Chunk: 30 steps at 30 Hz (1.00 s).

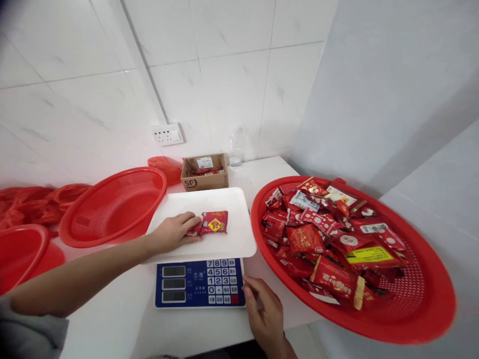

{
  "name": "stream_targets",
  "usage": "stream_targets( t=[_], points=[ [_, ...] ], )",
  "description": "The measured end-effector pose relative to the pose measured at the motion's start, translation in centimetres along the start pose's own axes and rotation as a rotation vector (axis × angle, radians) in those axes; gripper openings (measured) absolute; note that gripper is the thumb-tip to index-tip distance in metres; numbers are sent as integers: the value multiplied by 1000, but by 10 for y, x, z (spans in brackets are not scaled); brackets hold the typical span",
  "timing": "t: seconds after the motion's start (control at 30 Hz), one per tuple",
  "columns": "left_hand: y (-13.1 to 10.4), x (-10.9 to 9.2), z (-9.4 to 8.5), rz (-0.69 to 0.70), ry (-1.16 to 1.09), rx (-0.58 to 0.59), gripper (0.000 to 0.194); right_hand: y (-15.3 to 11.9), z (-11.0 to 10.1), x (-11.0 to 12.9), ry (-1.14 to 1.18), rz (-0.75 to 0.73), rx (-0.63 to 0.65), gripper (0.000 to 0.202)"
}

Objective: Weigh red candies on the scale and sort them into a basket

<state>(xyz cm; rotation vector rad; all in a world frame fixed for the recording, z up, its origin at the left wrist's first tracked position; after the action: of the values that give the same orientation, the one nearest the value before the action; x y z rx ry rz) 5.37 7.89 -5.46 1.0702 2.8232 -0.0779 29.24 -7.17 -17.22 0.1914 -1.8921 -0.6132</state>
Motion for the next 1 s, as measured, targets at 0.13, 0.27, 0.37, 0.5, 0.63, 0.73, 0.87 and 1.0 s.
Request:
stream_targets(
  t=[0.13, 0.27, 0.37, 0.5, 0.63, 0.73, 0.87, 1.0],
  points=[
    [1, 9, -5, -51, -26, -60, 38, -4, 0, -3, 7, 10, -3, 17],
    [-8, 27, -29, -233, -45, -211, 44, -3, -1, -2, 5, 8, -4, 18],
    [-23, 48, -54, -436, -17, -347, 50, 0, -2, 1, 2, 4, 0, 17],
    [-51, 72, -83, -648, 37, -408, 55, 4, -4, 5, 7, 4, -5, 16],
    [-69, 79, -91, -660, 40, -299, 70, 4, -3, 3, 9, 43, 2, 18],
    [-58, 74, -82, -575, 20, -217, 74, 2, -2, -2, 6, 97, 6, 20],
    [-17, 41, -53, -273, 16, -109, 74, 0, -2, -5, -2, 127, -4, 23],
    [24, -11, -22, 81, 25, 55, 78, 2, -2, -2, -31, 140, -31, 27]
  ],
)
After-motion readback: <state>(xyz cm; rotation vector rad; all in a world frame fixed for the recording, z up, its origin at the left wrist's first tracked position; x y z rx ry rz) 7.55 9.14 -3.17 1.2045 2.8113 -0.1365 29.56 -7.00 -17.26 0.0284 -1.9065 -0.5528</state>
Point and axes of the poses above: each hand's wrist, its own y-axis towards the middle knuckle, its own z-axis out of the palm, x = y × z, the point moved 2 cm from there along y, towards the middle knuckle, and after that the axes turned 2 degrees about x, right-handed, at the moved point
